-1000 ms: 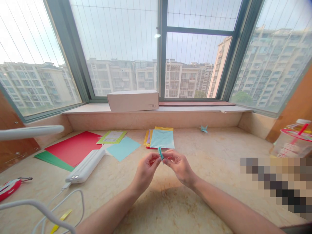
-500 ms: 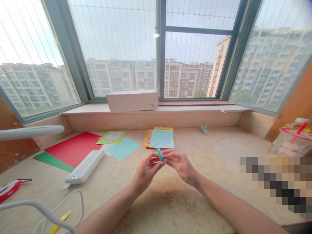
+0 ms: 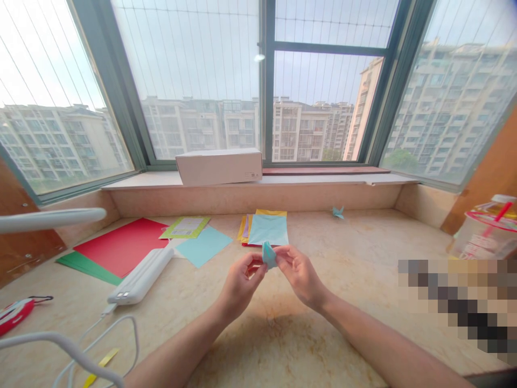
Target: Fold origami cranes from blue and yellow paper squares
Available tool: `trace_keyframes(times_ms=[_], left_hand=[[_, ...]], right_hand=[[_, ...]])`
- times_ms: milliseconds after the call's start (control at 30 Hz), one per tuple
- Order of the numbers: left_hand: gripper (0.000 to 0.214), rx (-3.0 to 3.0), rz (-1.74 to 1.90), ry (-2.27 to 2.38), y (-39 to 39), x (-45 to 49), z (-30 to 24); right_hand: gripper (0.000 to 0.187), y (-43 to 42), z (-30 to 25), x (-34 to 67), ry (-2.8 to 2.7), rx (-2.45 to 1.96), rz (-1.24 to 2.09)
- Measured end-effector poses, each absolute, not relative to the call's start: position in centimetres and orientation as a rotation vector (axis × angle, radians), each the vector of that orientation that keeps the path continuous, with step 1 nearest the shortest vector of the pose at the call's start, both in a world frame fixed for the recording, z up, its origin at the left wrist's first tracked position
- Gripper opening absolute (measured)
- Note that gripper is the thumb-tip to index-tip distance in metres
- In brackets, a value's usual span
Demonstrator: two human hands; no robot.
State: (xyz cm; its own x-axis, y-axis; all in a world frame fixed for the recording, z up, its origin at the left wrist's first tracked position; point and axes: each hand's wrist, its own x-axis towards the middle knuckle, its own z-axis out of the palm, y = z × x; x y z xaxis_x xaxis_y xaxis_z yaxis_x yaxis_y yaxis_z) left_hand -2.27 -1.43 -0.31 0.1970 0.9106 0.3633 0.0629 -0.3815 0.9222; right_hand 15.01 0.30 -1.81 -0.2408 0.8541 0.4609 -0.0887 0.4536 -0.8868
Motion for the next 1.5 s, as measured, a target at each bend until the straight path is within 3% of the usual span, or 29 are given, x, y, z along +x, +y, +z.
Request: trace_keyframes(times_ms=[467, 667, 900, 1200, 1500], left_hand=[[0.027, 1.556, 1.371, 0.76, -1.4, -1.9, -0.5], [0.031, 1.562, 1.329, 0.83, -1.3, -2.0, -0.6], [0.037, 1.6, 1.227, 0.804, -1.6, -1.9, -0.9], [0.047, 1.605, 1.17, 0.751, -1.8, -1.8, -1.3], [0.045, 1.575, 1.185, 0.74, -1.7, -1.7, -1.2]], right_hand=[[0.016, -0.3, -1.4, 14.8, -1.581, -0.715, 1.027], [0.038, -0.4, -1.5, 14.6, -1.599, -0.714, 1.081], [0.02, -0.2, -1.8, 14.8, -1.604, -0.799, 1.02], [0.039, -0.3, -1.5, 15.1, -1.594, -0.741, 1.002], [0.026, -1.0, -0.3, 15.6, -1.719, -0.81, 0.763]])
